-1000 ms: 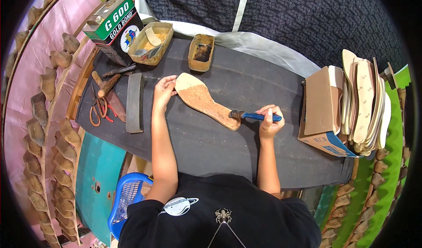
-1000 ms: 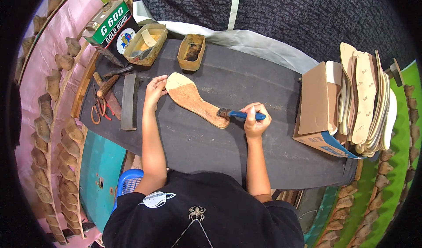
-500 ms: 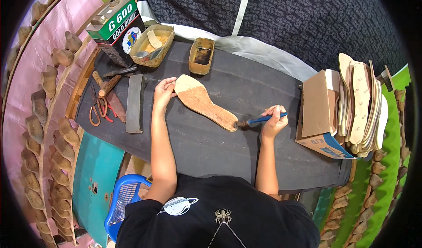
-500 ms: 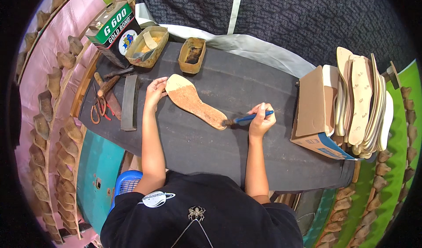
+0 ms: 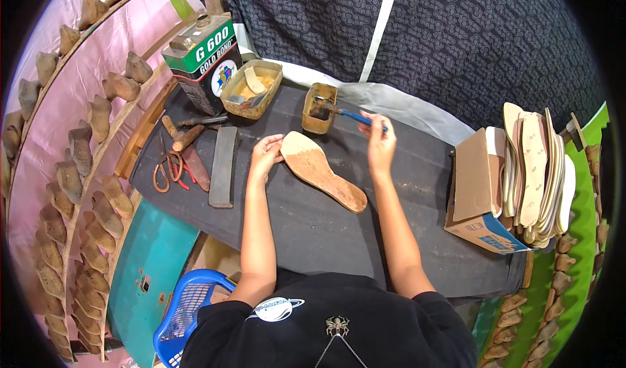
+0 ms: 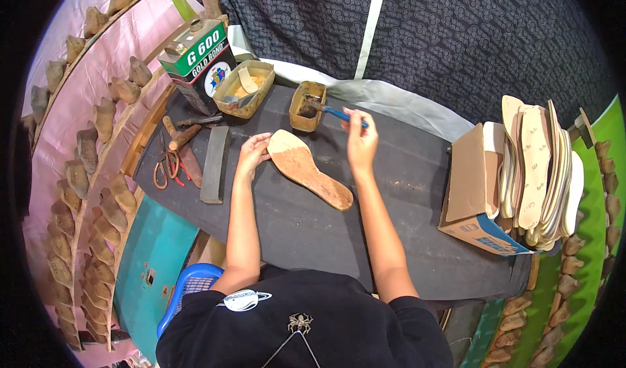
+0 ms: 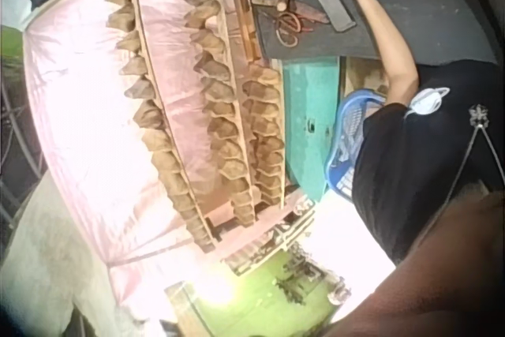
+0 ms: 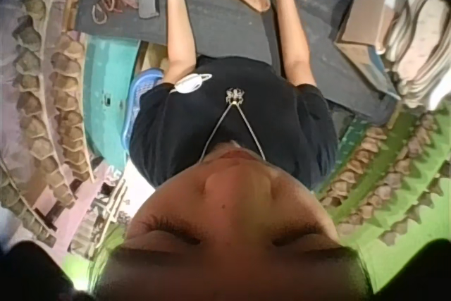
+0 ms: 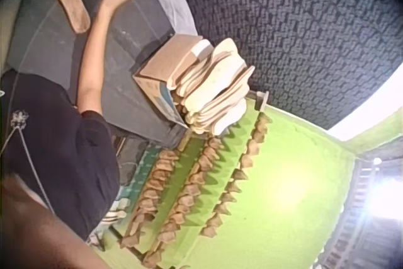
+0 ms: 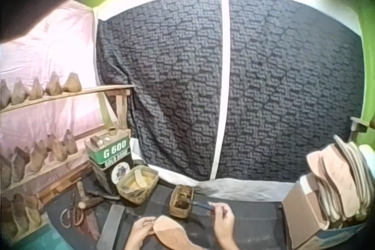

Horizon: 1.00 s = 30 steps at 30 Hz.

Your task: The person takes shoe soles from a box, applies adhesive to them using a brush, and places them into a plastic basket.

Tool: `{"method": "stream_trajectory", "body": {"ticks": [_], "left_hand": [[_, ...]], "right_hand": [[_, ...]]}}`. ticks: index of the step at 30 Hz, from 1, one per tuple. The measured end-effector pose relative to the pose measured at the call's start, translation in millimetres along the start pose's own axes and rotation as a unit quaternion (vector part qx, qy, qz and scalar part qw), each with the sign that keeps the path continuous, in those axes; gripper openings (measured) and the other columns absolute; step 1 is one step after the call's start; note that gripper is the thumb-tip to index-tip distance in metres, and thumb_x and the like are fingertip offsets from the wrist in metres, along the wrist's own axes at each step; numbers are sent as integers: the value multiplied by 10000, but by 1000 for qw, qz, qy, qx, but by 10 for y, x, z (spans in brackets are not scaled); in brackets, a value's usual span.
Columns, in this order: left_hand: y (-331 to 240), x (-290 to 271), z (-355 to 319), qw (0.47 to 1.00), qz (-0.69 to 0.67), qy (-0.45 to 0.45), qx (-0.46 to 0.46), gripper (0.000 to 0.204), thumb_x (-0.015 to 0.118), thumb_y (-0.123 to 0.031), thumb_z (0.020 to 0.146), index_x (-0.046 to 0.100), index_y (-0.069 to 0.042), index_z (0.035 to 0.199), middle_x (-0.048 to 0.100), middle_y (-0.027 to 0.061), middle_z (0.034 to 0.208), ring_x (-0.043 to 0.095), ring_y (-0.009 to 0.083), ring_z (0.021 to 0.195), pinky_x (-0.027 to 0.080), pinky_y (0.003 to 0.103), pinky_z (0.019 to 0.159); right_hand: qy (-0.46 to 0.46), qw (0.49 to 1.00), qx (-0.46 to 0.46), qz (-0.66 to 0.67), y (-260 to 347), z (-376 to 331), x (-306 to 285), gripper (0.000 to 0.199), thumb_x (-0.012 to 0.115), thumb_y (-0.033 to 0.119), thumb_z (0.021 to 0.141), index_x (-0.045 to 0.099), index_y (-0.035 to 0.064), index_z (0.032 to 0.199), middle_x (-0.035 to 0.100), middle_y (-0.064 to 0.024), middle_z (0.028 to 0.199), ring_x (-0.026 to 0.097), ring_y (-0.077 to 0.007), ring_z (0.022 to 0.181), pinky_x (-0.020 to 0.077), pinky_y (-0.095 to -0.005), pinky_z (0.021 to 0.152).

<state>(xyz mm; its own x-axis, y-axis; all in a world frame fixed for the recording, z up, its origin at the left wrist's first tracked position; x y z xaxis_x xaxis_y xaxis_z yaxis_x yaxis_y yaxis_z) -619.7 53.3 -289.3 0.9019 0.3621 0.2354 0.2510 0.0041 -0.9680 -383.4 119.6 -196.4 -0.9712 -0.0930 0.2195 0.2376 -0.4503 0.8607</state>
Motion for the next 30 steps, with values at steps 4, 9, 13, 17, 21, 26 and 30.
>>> {"method": "stream_trajectory", "body": {"ticks": [4, 9, 13, 17, 21, 26, 30], "left_hand": [[-23, 2, -23, 1000, -11, 9, -4, 232, 514, -139, 828, 510, -41, 1037, 589, 45, 912, 572, 116, 757, 468, 252, 662], [-32, -19, -24, 1000, -14, 0, -12, 230, 526, -143, 821, 517, -53, 1032, 592, 35, 895, 569, 110, 742, 464, 254, 663], [-46, -20, -36, 1000, -29, 2, -11, 231, 529, -146, 819, 517, -45, 1026, 598, 35, 865, 570, 105, 743, 460, 245, 638], [-42, -6, -43, 999, -34, 9, -11, 223, 527, -143, 820, 519, -46, 1021, 596, 37, 867, 571, 107, 746, 463, 246, 641], [-4, -45, -29, 999, -48, 9, -5, 223, 532, -147, 818, 522, -48, 1018, 596, 35, 867, 571, 109, 747, 464, 247, 644], [-19, -15, -25, 999, -43, 4, -7, 227, 532, -148, 816, 524, -48, 1019, 596, 33, 870, 570, 109, 743, 463, 247, 643], [-70, 46, -45, 999, -50, 9, -8, 226, 533, -154, 820, 518, -51, 1020, 589, 30, 896, 569, 107, 748, 470, 259, 675]], "right_hand": [[65, 987, -20, -144, -176, 134, 299, 287, 480, 280, 864, 535, 3, 919, 558, -32, 725, 486, -66, 635, 394, -209, 566], [119, 965, -47, -228, -240, 227, 510, 275, 518, 250, 836, 520, -8, 930, 574, -137, 784, 559, -174, 655, 439, -275, 604], [142, 951, -92, -259, -285, 313, 595, 290, 533, 250, 821, 513, -15, 938, 573, -180, 859, 583, -257, 703, 449, -319, 645], [170, 941, -72, -284, -322, 355, 596, 304, 535, 260, 815, 516, -19, 933, 570, -188, 868, 574, -283, 726, 444, -333, 665], [184, 940, -19, -288, -272, 314, 605, 298, 535, 265, 813, 526, -13, 921, 568, -185, 874, 556, -289, 785, 430, -344, 704], [179, 923, -116, -319, -222, 209, 543, 261, 523, 253, 816, 538, 2, 885, 569, -164, 877, 515, -303, 853, 401, -359, 754], [179, 934, -91, -294, -133, 184, 478, 249, 519, 240, 818, 533, -7, 846, 572, -159, 843, 536, -286, 783, 418, -350, 716]]}}
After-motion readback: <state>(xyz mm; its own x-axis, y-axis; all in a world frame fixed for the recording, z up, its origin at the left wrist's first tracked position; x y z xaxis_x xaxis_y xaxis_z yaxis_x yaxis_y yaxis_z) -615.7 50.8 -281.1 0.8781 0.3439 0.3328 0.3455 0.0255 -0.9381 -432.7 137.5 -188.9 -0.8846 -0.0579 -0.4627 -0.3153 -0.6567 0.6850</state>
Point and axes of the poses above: each hand's wrist, its own z-axis towards the middle knuckle, its own x-axis out of the palm, y = z × x, the point moved 2 cm from there along z, towards the middle knuckle
